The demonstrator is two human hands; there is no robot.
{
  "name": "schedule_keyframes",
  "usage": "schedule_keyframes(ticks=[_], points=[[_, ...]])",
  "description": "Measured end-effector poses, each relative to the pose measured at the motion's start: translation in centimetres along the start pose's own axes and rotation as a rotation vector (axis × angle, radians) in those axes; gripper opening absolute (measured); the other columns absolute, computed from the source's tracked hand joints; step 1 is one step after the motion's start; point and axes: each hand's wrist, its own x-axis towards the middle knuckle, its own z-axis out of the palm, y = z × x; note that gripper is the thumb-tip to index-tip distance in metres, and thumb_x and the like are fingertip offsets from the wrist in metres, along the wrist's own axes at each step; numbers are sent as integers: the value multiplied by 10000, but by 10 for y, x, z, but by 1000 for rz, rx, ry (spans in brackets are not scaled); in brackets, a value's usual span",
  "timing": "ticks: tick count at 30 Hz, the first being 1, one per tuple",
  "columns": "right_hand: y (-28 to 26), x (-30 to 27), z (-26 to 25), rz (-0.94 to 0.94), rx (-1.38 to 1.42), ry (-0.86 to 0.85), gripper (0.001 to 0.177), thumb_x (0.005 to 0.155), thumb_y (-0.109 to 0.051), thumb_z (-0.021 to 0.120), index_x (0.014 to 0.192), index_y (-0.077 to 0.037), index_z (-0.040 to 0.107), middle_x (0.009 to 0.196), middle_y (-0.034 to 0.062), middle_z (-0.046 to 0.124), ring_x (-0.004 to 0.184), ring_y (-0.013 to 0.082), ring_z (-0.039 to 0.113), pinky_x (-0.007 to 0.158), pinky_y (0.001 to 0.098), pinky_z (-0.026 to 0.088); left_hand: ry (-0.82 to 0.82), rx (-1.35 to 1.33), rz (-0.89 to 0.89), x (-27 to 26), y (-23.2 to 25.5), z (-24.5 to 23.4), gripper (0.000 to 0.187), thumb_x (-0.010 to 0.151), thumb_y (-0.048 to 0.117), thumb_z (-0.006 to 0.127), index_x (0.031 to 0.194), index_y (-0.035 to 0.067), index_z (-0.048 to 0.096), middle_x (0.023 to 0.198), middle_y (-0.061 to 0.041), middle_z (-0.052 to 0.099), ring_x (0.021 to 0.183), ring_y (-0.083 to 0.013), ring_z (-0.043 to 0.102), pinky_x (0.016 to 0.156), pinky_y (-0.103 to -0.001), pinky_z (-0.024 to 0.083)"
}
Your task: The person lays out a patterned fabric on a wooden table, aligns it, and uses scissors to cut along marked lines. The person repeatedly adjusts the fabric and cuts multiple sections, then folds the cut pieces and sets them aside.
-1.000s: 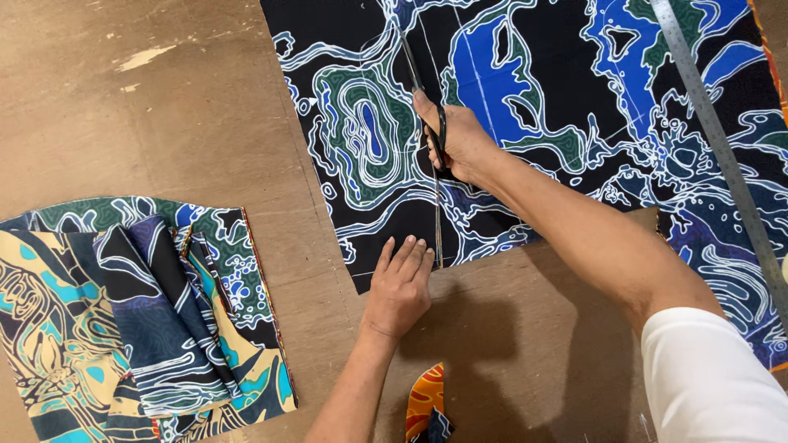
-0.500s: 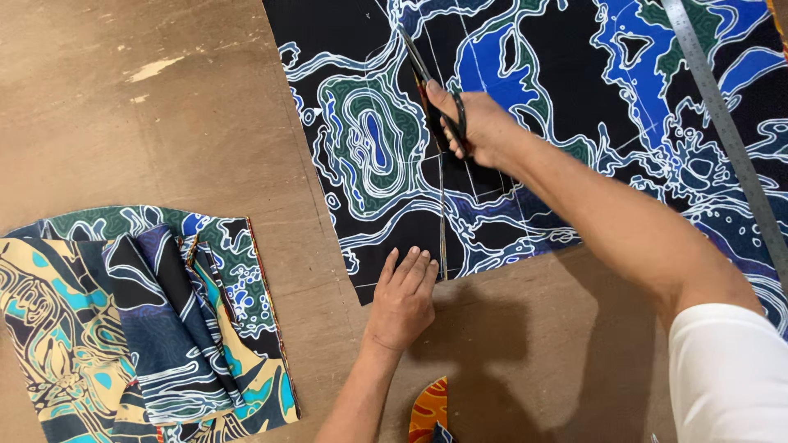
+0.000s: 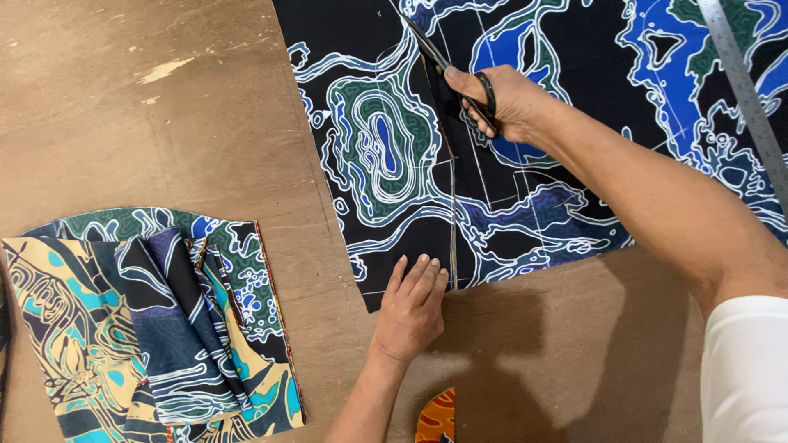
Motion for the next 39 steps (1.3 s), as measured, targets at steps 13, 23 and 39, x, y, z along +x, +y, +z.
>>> schedule_keyframes(ticks=[13,23,39], points=[[-12,35,8,-20,-53,-1,647,798,-678,771,733,-63,581,558,29,498,401,93,485,352,225,425,-16,3,-19,0,1,-1,379,851,-2,651,1224,32,710,1321,-109,662,1329,-268,586,1182,-529,403],[-29,59,21,48,-124,107,650,799,-722,713,696,-92,595,572,25,516,441,110,514,422,260,466,-8,0,-14,0,1,-2,377,843,13,647,1214,30,713,1313,-113,666,1328,-271,587,1183,-531,402],[-43,87,28,9,-135,89,637,806,-698,727,697,-85,592,543,32,502,404,124,488,364,262,413,-64,50,-11,-3,0,2,380,878,78,603,1242,37,702,1327,-124,655,1350,-274,561,1199,-537,373]])
